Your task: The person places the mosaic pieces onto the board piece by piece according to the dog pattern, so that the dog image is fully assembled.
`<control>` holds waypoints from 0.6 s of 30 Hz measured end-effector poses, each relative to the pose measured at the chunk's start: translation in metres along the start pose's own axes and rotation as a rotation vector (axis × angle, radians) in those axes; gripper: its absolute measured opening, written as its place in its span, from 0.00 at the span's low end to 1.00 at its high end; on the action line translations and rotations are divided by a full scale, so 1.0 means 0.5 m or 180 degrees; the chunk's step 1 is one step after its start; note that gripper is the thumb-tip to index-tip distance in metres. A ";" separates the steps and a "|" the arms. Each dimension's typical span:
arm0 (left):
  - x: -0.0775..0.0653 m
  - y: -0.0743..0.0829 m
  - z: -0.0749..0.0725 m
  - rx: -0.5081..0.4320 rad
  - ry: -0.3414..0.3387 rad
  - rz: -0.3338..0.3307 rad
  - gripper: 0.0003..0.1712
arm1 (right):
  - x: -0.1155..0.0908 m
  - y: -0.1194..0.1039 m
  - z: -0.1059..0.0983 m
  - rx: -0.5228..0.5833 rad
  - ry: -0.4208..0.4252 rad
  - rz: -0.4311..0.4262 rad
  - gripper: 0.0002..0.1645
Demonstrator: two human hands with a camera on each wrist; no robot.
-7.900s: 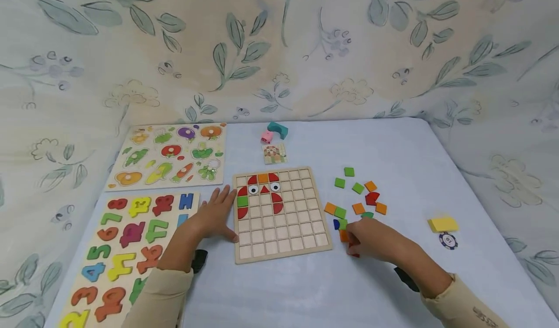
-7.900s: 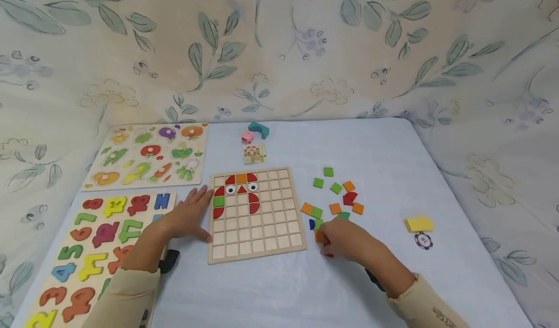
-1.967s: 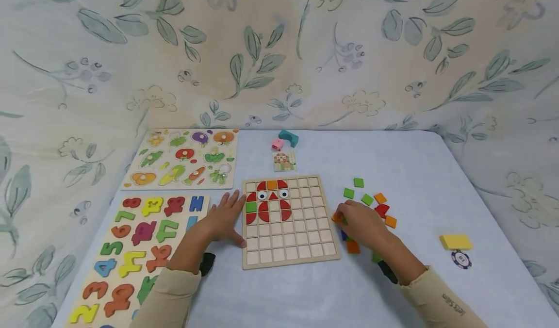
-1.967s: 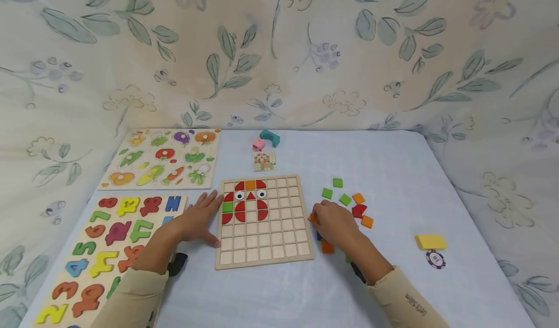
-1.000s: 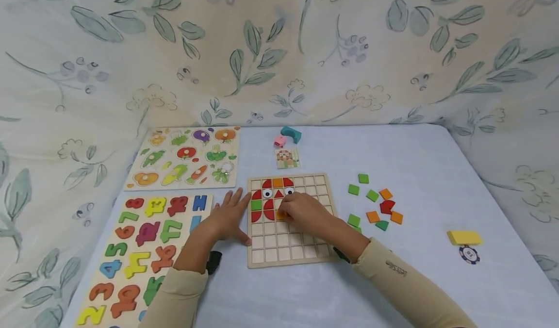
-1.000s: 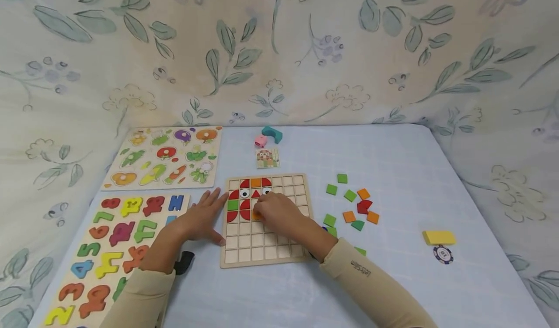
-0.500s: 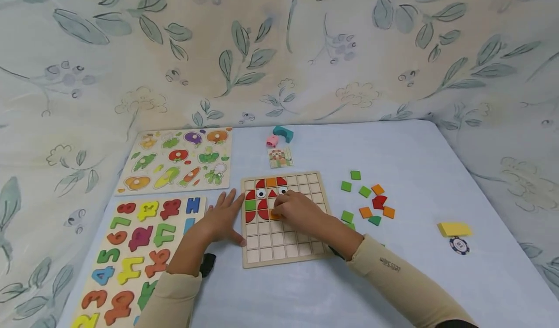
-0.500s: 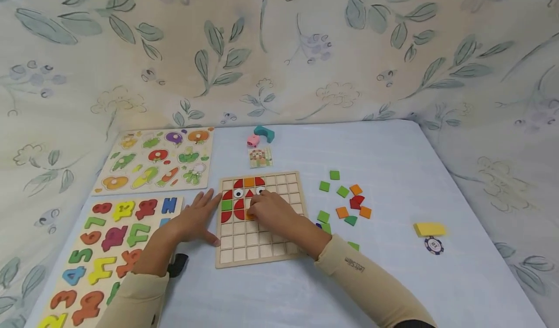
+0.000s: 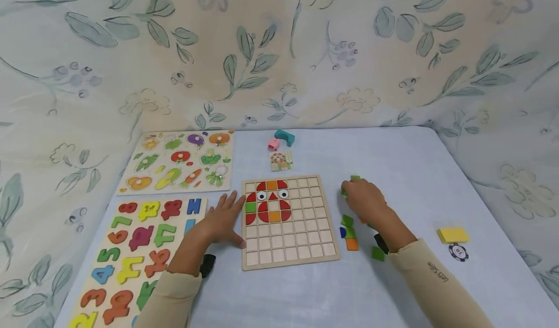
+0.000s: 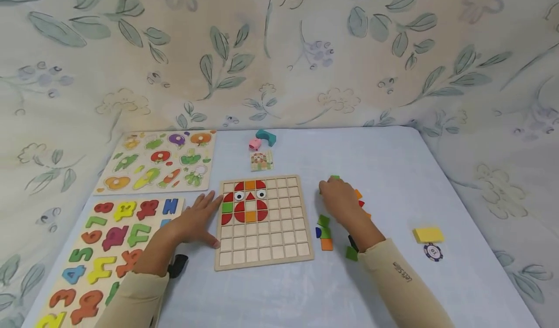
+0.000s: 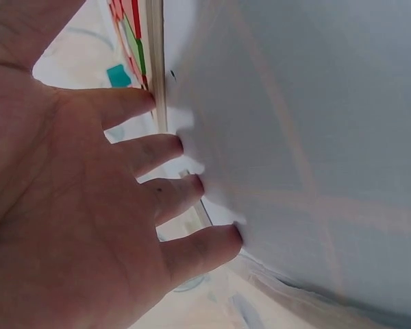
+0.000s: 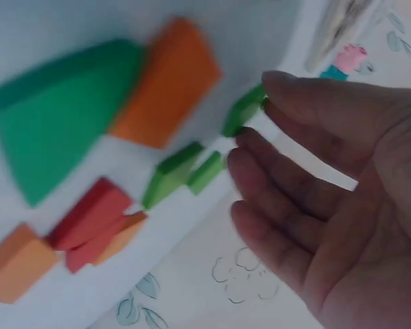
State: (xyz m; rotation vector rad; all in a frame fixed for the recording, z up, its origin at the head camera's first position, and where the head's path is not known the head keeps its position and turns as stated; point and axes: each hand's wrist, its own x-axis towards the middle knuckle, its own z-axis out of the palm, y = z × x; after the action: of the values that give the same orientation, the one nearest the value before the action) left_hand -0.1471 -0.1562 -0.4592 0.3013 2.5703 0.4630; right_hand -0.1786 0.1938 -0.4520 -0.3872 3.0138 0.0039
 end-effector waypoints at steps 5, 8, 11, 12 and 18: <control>0.007 -0.005 0.005 0.0057 0.0004 -0.0025 0.68 | -0.001 0.013 0.023 0.0252 -0.0036 0.0084 0.11; 0.008 -0.004 0.007 0.0046 -0.0017 -0.0032 0.68 | 0.001 0.018 0.033 0.0357 -0.0104 0.0130 0.10; 0.008 -0.002 0.007 0.0014 -0.0053 -0.0054 0.68 | 0.003 0.009 0.029 0.0403 -0.0073 0.0107 0.10; 0.008 -0.002 0.007 0.0024 -0.0059 -0.0068 0.68 | 0.004 -0.001 0.024 0.0446 -0.0041 0.0097 0.10; 0.007 -0.006 0.003 0.0036 -0.0016 -0.0099 0.67 | -0.006 -0.146 -0.006 0.0914 -0.0027 -0.0458 0.12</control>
State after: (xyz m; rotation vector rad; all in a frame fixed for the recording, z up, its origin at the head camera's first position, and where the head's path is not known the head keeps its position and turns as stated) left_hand -0.1497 -0.1573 -0.4631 0.2655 2.5697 0.4360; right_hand -0.1575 0.1240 -0.4481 -0.5683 2.9086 -0.4309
